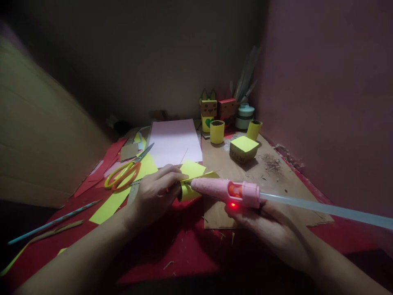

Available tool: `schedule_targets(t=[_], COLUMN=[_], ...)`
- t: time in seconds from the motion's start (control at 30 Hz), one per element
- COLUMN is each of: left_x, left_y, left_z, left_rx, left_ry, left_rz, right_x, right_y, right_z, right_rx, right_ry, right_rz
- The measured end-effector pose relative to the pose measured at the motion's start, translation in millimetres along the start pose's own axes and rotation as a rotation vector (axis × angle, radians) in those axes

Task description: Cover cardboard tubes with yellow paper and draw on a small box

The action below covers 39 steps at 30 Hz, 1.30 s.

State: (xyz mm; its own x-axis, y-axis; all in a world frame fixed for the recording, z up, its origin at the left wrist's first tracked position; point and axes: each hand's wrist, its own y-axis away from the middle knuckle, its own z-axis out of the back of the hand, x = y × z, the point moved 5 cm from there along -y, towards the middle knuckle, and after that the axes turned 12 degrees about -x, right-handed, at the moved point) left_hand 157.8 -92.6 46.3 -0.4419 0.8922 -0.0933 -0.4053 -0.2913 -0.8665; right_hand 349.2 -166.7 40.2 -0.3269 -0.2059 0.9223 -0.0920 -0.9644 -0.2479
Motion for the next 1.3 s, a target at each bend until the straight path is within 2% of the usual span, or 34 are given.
schedule_targets(t=[0.1, 0.33, 0.47, 0.6, 0.73, 0.9, 1.1, 1.23, 1.3], left_x=[0, 2, 1, 1, 1, 0, -3, -3, -2], left_y=[1, 2, 3, 3, 3, 2, 0, 1, 2], left_z=[-0.4, -2.7, -2.3, -1.4, -1.3, -1.0, 0.5, 0.6, 0.7], left_rx=[0.009, 0.014, 0.010, 0.015, 0.015, 0.005, 0.001, -0.023, -0.042], left_ry=[-0.014, -0.036, -0.060, -0.064, -0.025, -0.069, -0.042, -0.028, -0.018], left_rz=[-0.008, -0.019, -0.024, -0.019, -0.014, -0.027, -0.042, -0.048, -0.043], right_x=[-3, -1, 3, -8, -15, -10, -4, 2, 2], right_y=[1, 2, 3, 3, 4, 5, 4, 3, 4], right_z=[-5, -6, -3, 3, 5, 5, 6, 6, 5], right_rx=[0.063, 0.064, 0.016, -0.030, 0.011, 0.028, -0.007, -0.037, -0.022], right_ry=[-0.042, -0.047, -0.012, 0.034, -0.001, -0.019, -0.028, -0.029, -0.029], right_rz=[-0.068, -0.123, -0.096, -0.085, -0.065, -0.166, -0.118, -0.029, -0.038])
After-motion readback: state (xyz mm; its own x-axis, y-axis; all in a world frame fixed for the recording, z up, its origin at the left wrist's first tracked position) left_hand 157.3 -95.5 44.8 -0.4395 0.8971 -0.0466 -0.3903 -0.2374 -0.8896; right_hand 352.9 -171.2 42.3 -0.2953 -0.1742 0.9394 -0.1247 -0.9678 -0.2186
